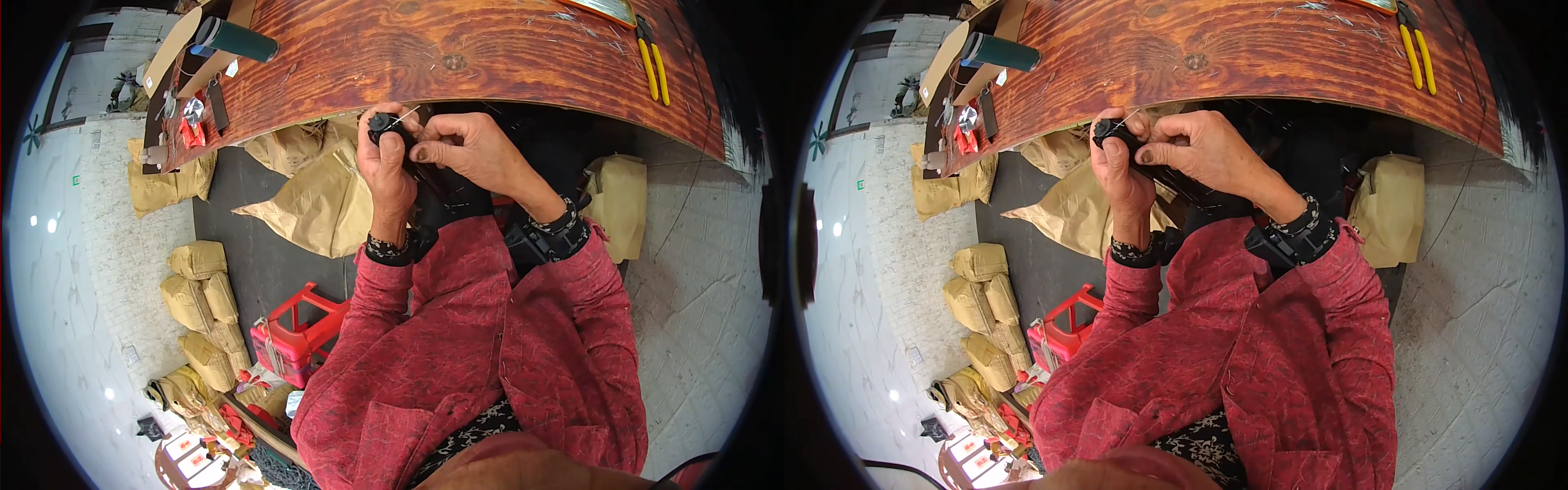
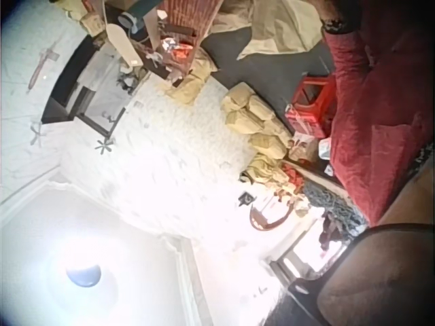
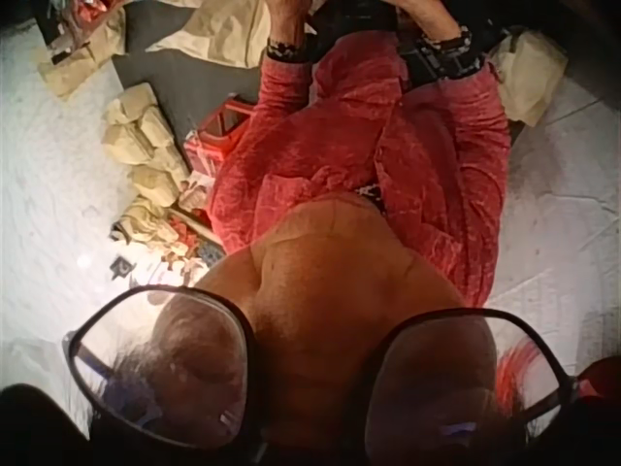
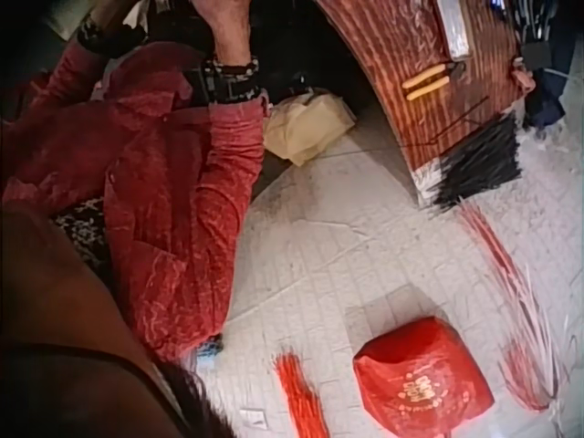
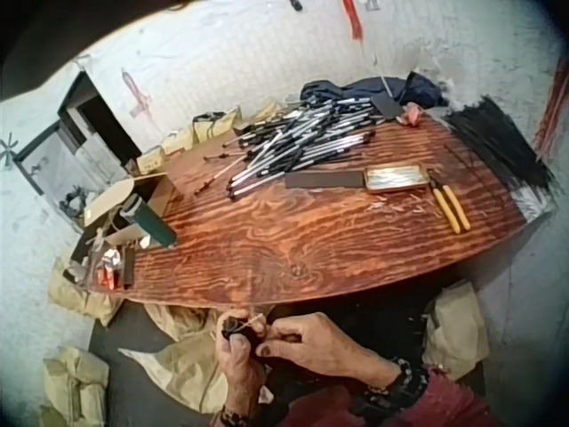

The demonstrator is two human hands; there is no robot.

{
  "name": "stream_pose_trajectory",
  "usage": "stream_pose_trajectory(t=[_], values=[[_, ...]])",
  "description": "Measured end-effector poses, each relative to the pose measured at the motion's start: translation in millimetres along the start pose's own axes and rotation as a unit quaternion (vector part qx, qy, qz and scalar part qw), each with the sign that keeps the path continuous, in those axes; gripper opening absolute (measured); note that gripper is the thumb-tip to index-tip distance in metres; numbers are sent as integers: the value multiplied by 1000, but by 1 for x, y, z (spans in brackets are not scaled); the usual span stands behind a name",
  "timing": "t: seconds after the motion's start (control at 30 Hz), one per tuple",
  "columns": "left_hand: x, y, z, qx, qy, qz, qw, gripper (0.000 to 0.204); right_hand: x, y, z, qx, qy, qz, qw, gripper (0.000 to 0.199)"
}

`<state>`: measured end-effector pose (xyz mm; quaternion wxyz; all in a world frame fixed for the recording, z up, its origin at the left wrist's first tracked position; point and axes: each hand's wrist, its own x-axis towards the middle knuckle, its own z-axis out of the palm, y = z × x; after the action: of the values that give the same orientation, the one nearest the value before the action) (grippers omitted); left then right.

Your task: Assembling bundles of black rods into plastic components at a workbench.

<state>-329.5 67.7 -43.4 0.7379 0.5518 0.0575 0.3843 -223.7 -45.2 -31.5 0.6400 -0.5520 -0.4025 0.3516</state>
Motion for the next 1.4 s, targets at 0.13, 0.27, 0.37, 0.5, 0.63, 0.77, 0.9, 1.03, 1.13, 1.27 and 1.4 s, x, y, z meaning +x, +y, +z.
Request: stream_pose_trajectory(t=[0.13, 0.27, 0.37, 0.5, 0.63, 0.77, 0.9, 1.03, 1.13, 1.27, 1.4], values=[[1, 2, -1, -7, -9, -10, 1000, 59, 3, 7, -2, 46, -16, 63, 997, 30], [1, 1, -3, -10, -42, 0, 999, 49, -4, 1, 8, -52, 64, 27, 996, 31], [1, -1, -3, 4, 10, -2, 1000, 58, -6, 3, 18, -61, 94, 20, 994, 32], [-1, -1, -4, 6, 16, 6, 1000, 59, -4, 15, 16, 57, 57, 29, 996, 32], [-1, 0, -8, -26, 0, -13, 1000, 60, -1, 20, 12, 91, 18, 33, 995, 30], [1, -1, -11, -20, -53, 2, 998, 49, -6, 11, 15, 12, 54, 28, 998, 29], [0, 1, -7, -6, -29, -10, 1000, 58, -9, 2, 22, -77, 111, -24, 991, 28], [-1, -1, -11, -26, -50, -23, 998, 57, -8, 0, 17, -130, 113, -41, 984, 26], [-1, 2, -6, -36, -40, -31, 998, 59, -9, -3, 17, -151, 113, -44, 981, 25], [-3, 1, -6, -91, -66, -32, 993, 58, -15, -6, 26, -184, 146, -79, 969, 23], [-4, -2, -7, -35, -81, -3, 996, 54, -18, -3, 34, -239, 193, -128, 943, 21]])
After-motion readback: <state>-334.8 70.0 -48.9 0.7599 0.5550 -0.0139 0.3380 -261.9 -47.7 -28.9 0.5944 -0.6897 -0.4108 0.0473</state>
